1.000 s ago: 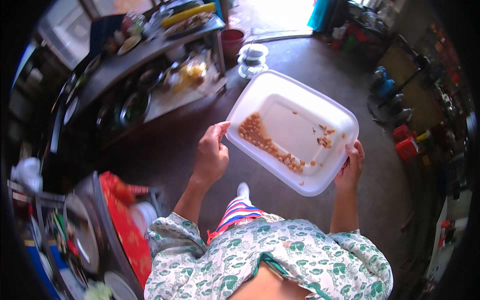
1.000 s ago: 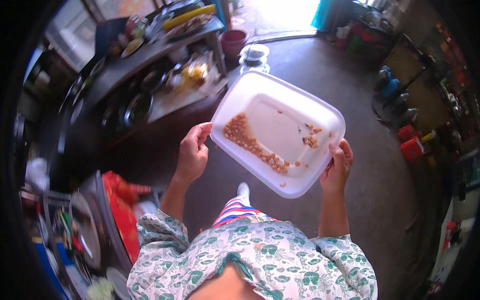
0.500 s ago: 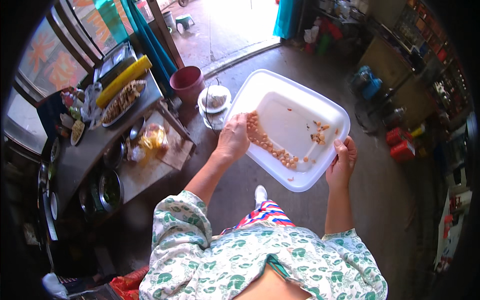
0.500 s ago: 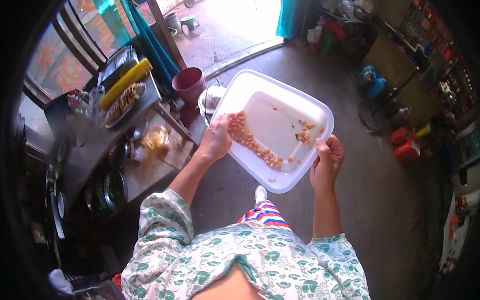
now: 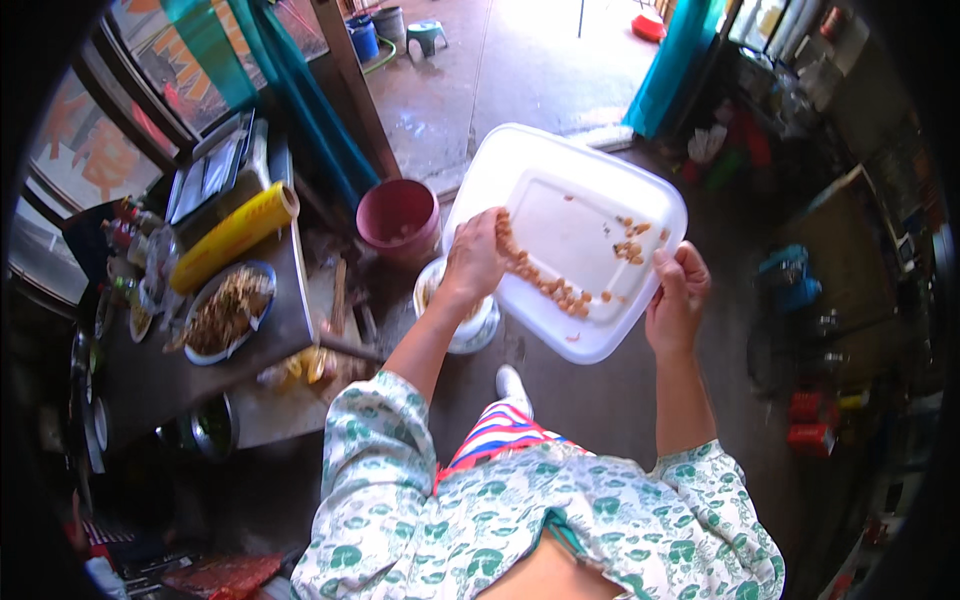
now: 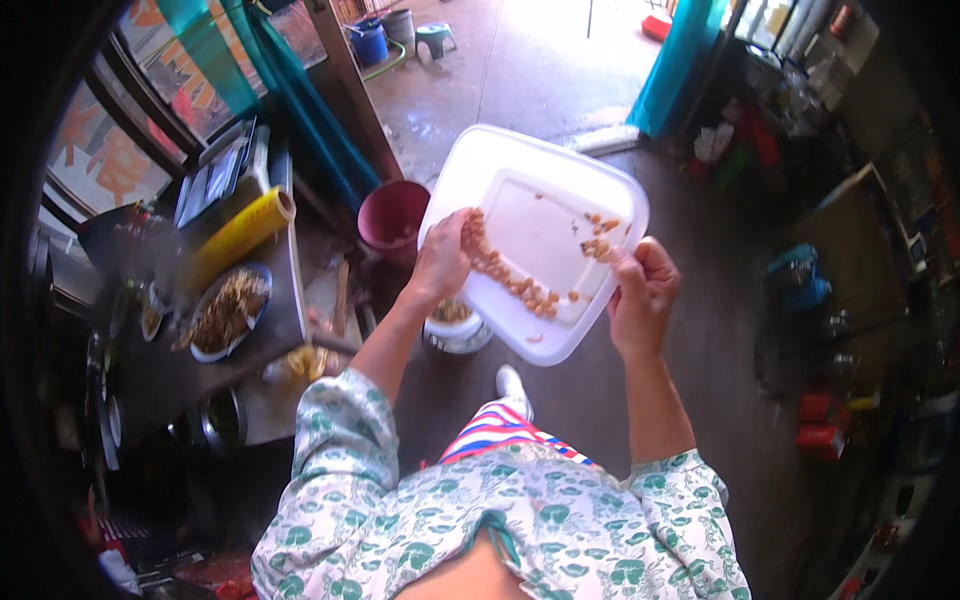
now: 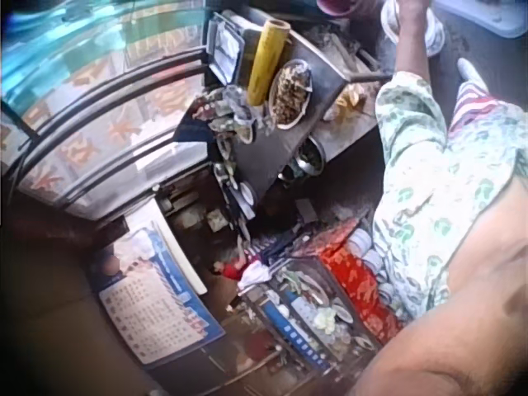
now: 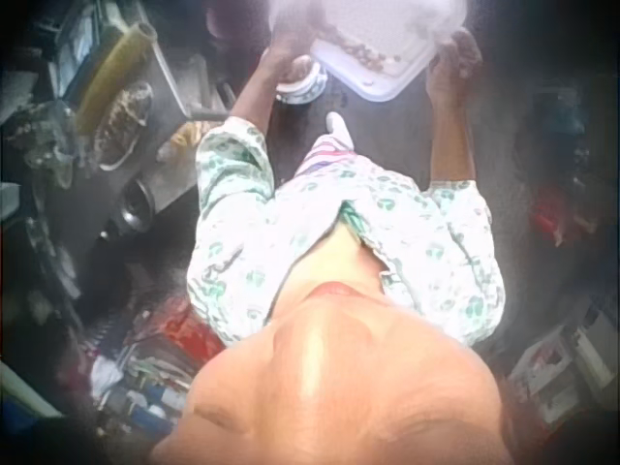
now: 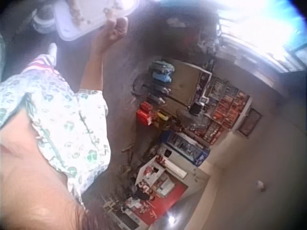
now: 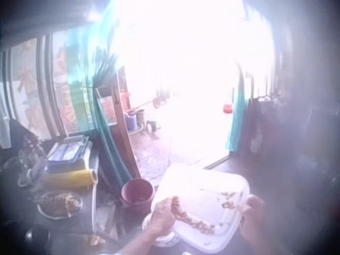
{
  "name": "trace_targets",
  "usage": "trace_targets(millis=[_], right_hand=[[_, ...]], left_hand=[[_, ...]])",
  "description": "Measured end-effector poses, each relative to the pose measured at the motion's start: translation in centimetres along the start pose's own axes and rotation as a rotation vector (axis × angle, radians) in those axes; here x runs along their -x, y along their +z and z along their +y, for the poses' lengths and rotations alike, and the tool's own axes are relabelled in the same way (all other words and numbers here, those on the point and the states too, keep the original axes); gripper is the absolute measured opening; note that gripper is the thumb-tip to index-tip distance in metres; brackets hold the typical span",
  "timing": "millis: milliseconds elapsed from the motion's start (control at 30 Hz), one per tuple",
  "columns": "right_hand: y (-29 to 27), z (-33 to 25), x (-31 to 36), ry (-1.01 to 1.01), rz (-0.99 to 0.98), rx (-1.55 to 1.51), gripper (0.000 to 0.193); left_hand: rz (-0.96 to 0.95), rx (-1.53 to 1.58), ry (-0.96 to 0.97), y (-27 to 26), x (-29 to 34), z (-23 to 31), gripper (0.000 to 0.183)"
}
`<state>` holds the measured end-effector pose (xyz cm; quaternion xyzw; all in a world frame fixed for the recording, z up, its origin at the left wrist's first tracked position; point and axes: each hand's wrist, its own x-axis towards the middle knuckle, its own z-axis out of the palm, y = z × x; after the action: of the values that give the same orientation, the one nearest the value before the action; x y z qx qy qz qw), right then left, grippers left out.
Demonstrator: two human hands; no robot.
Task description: The person assembles a mixed vegetable plate by retrieving various pre-cooked items from a commercial refrigerator and arranging them on a white plate. They use tongs to transfer green vegetables, bean sprouts, peanuts, and lotus root slices onto the plate, then place the finished plate on a counter.
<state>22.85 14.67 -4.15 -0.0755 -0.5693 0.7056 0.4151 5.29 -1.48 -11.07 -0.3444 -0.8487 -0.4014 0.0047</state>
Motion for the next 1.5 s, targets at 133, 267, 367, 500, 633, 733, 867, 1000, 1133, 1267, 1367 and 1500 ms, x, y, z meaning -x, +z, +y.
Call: trace_targets(millis=[133,267,367,500,633,733,867,1000,1133,1267,1367,1500], right_hand=[[3.5,5.4,-9.7,0.047,-0.126,-0.045,0.013],[7.6,10.3,-18.3,0.082,-0.252,0.037,0.015],[11.1,13.6,-24.4,0.104,-0.353,0.044,0.016],[15.2,17.9,-31.3,0.131,-0.455,0.065,0.019],[19.7,21.4,-37.2,0.089,-0.613,0.122,0.022],[22.5,23.3,-40.6,0.116,-0.725,0.118,0.023],[25.0,25.1,-44.0,0.099,-0.830,0.131,0.025],[26.3,26.8,-45.9,0.070,-0.868,0.140,0.025],[27.4,27.7,-47.2,0.099,-0.886,0.109,0.024],[28.3,28.2,-48.0,0.079,-0.924,0.136,0.024],[29.0,28.6,-48.2,0.067,-0.953,0.166,0.022],[30.0,28.0,-47.6,0.000,-0.970,0.234,0.018]], left_hand=[[0.086,0.033,-0.024,0.4,-9.1,-5.5,0.050],[0.150,0.133,-0.126,0.4,-16.1,-10.5,0.054],[0.220,0.172,-0.204,0.9,-21.0,-15.0,0.056],[0.284,0.237,-0.343,1.2,-26.1,-18.6,0.057],[0.404,0.277,-0.397,1.2,-30.6,-22.4,0.057],[0.473,0.335,-0.450,1.3,-33.3,-24.3,0.061],[0.566,0.365,-0.449,1.5,-36.1,-26.5,0.063],[0.581,0.300,-0.518,1.0,-37.8,-27.2,0.058],[0.624,0.242,-0.543,0.9,-38.8,-28.3,0.052],[0.682,0.260,-0.501,0.8,-39.1,-29.2,0.054],[0.697,0.332,-0.521,1.1,-39.2,-29.4,0.054],[0.730,0.479,-0.525,1.8,-39.0,-30.5,0.044]])
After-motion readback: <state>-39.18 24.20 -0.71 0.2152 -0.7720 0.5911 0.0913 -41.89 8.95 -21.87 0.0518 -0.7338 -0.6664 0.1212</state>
